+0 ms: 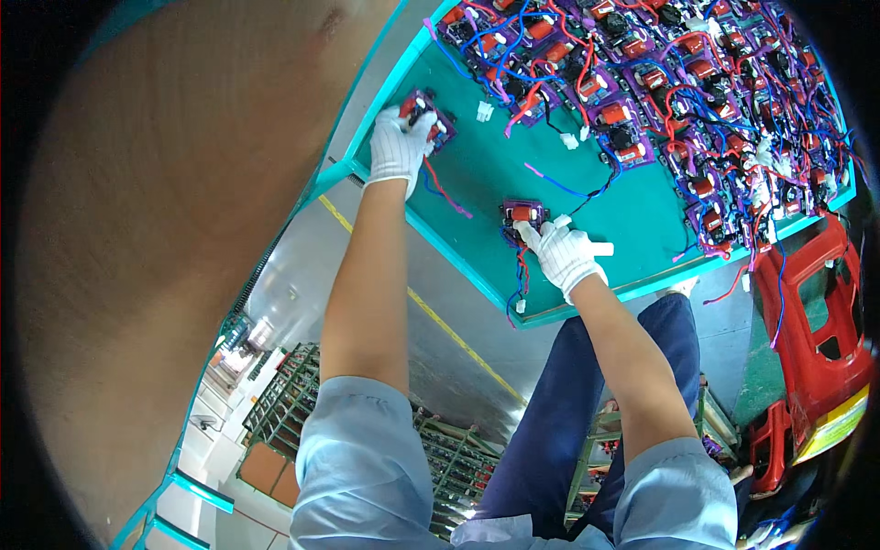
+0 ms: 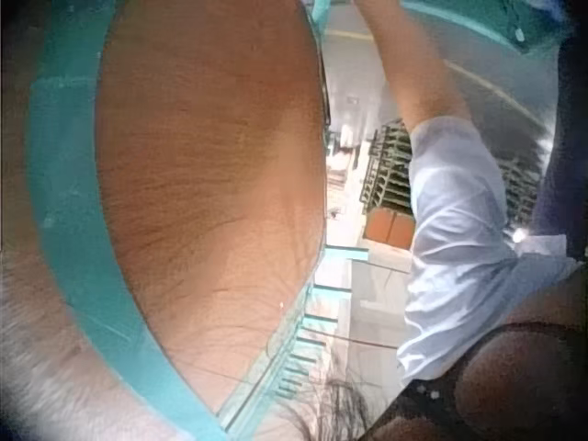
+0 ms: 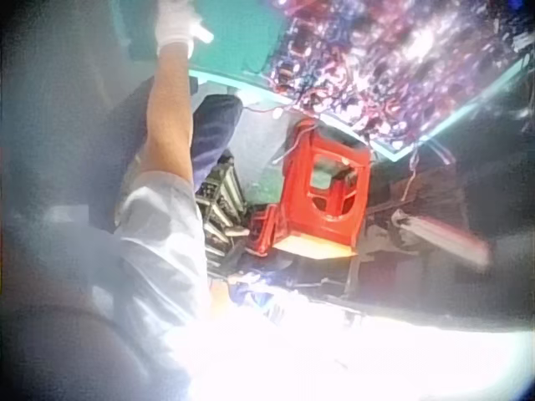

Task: The person assembles electronic circuit boards by attaching electronic components and wires by hand, then inspects the final assembly.

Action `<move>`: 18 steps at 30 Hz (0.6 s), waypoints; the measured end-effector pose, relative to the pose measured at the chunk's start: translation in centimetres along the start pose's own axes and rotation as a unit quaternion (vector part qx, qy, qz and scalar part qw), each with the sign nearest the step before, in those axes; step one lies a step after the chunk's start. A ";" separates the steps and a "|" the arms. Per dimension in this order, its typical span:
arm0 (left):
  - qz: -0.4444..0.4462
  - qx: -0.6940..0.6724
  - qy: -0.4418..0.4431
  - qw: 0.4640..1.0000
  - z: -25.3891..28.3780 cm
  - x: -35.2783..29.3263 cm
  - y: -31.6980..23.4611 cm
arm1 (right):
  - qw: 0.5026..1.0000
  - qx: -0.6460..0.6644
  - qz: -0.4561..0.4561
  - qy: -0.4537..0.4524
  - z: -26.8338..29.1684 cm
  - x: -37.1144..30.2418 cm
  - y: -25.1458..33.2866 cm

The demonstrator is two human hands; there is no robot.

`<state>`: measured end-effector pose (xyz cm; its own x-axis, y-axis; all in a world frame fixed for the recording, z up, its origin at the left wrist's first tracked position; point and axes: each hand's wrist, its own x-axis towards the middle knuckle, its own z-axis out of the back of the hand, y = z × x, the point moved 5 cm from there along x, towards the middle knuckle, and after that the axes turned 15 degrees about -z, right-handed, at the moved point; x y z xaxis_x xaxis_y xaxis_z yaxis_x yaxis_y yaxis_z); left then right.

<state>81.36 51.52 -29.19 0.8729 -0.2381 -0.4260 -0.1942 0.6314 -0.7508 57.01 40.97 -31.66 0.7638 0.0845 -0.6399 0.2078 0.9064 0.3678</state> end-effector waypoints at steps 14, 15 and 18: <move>-0.110 0.183 -0.022 0.977 -3.9 2.5 -6.0 | 1.000 0.008 -0.017 0.002 -0.1 -0.5 -0.2; -0.107 0.155 -0.039 0.981 -3.8 2.3 -5.5 | 1.000 0.010 -0.016 -0.010 -0.3 -0.5 -0.2; -0.095 0.127 -0.050 0.986 -4.1 2.3 -4.9 | 1.000 0.010 -0.015 -0.017 -0.3 -0.5 -0.4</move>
<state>82.52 44.85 -28.54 0.9252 -0.3039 -0.2274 0.0847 0.7494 -0.6567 56.32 40.67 -31.70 0.7767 0.0432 -0.6283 0.2433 0.8997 0.3625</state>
